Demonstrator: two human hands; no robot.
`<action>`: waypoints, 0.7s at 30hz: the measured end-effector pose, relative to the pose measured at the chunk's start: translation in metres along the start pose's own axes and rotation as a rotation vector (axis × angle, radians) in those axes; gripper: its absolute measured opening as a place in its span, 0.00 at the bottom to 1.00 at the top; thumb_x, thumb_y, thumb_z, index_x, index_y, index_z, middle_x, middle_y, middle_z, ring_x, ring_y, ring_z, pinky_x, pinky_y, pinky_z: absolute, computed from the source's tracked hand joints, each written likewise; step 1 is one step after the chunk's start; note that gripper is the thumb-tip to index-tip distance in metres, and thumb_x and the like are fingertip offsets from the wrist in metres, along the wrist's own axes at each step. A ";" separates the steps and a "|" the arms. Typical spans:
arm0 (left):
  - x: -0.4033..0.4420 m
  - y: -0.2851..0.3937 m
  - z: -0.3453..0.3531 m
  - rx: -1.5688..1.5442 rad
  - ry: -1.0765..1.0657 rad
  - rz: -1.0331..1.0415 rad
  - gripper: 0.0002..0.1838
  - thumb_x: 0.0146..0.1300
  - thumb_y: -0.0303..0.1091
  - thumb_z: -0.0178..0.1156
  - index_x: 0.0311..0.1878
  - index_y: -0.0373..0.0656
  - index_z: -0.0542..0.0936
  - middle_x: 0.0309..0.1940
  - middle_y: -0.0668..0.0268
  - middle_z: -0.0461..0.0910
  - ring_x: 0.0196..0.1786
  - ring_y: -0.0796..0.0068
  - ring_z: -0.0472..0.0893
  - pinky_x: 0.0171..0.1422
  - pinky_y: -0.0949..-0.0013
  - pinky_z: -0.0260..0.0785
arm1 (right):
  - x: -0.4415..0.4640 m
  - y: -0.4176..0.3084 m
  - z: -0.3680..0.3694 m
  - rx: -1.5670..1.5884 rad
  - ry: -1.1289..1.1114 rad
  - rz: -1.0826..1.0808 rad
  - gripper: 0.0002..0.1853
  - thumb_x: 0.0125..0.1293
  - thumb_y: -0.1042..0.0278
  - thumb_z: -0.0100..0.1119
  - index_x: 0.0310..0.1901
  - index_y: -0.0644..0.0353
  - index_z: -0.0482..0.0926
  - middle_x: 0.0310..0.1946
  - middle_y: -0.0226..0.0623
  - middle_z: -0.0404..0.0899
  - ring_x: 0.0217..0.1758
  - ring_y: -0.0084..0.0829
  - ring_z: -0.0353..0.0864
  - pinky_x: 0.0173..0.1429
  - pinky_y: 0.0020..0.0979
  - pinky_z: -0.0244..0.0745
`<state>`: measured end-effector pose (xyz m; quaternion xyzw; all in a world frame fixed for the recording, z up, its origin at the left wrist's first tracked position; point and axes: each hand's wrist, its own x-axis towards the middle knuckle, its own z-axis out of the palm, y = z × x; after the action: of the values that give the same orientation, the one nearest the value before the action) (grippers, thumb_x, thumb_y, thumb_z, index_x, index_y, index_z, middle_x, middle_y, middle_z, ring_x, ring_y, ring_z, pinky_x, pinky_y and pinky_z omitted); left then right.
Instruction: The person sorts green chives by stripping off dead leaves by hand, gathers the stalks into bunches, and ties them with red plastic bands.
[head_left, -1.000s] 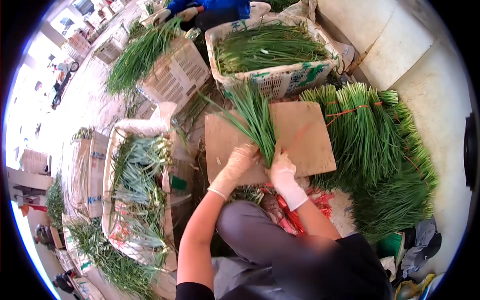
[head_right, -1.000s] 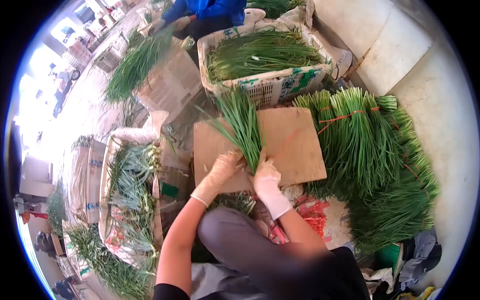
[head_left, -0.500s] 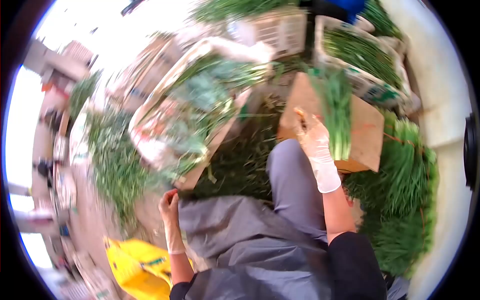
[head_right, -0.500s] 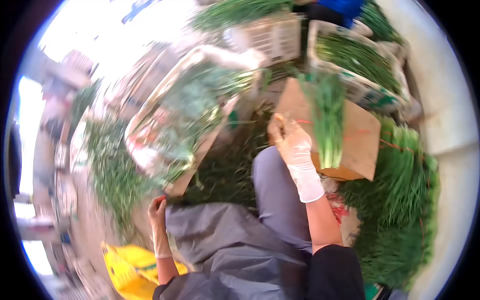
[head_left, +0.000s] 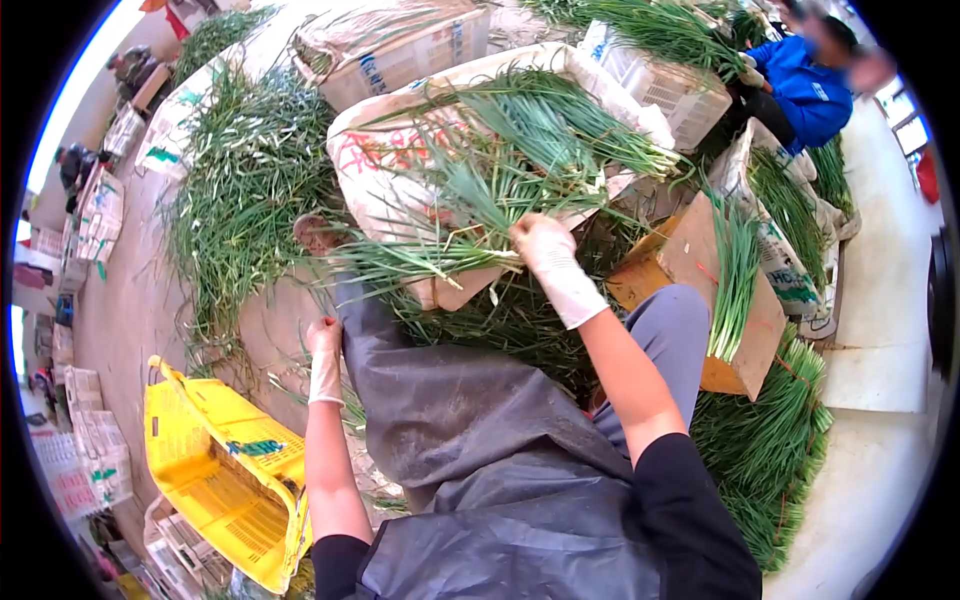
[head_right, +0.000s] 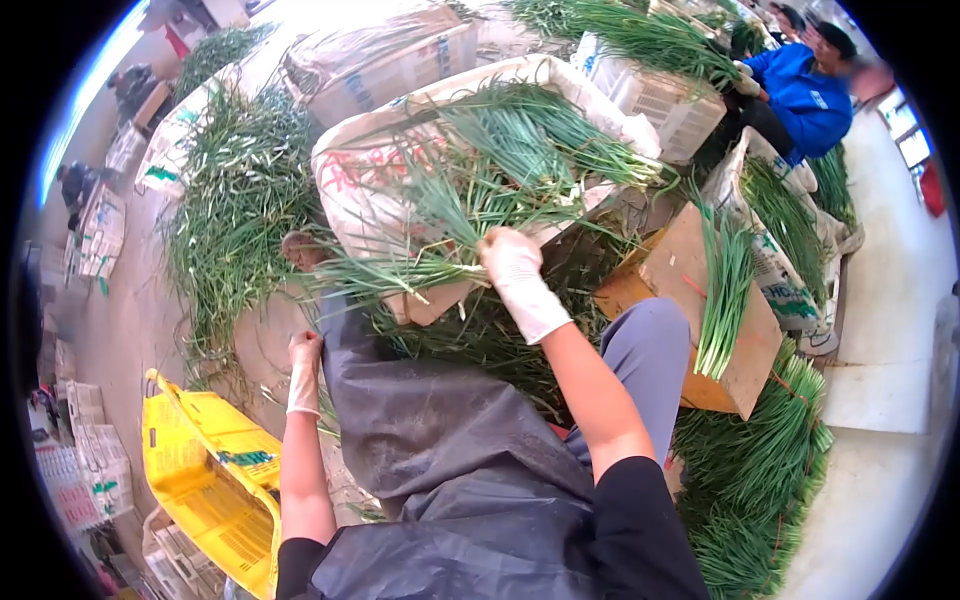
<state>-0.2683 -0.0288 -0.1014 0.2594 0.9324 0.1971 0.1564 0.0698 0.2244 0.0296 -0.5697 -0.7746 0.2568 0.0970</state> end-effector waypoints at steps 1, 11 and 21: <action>0.012 -0.013 0.004 0.002 -0.002 -0.015 0.10 0.49 0.35 0.60 0.29 0.37 0.79 0.27 0.53 0.80 0.31 0.55 0.78 0.38 0.60 0.70 | -0.004 0.001 -0.009 -0.108 0.060 -0.050 0.12 0.54 0.60 0.60 0.38 0.56 0.81 0.36 0.47 0.79 0.44 0.42 0.78 0.48 0.41 0.71; -0.060 0.096 -0.041 -1.005 -0.204 0.138 0.13 0.61 0.43 0.59 0.42 0.44 0.76 0.32 0.67 0.79 0.33 0.76 0.78 0.36 0.74 0.68 | -0.073 -0.068 0.051 -0.256 -0.123 -0.309 0.15 0.60 0.53 0.54 0.34 0.58 0.77 0.24 0.43 0.79 0.31 0.43 0.81 0.34 0.41 0.74; -0.192 0.197 -0.009 -1.560 -0.546 -0.136 0.07 0.57 0.30 0.63 0.39 0.42 0.80 0.40 0.64 0.81 0.35 0.81 0.77 0.38 0.78 0.67 | -0.151 -0.013 0.000 0.703 -0.293 -0.225 0.12 0.58 0.64 0.63 0.39 0.62 0.80 0.31 0.36 0.82 0.33 0.25 0.80 0.39 0.25 0.73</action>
<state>-0.0318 0.0186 0.0311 0.0583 0.4709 0.7076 0.5237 0.1094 0.0809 0.0577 -0.3707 -0.7025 0.5729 0.2022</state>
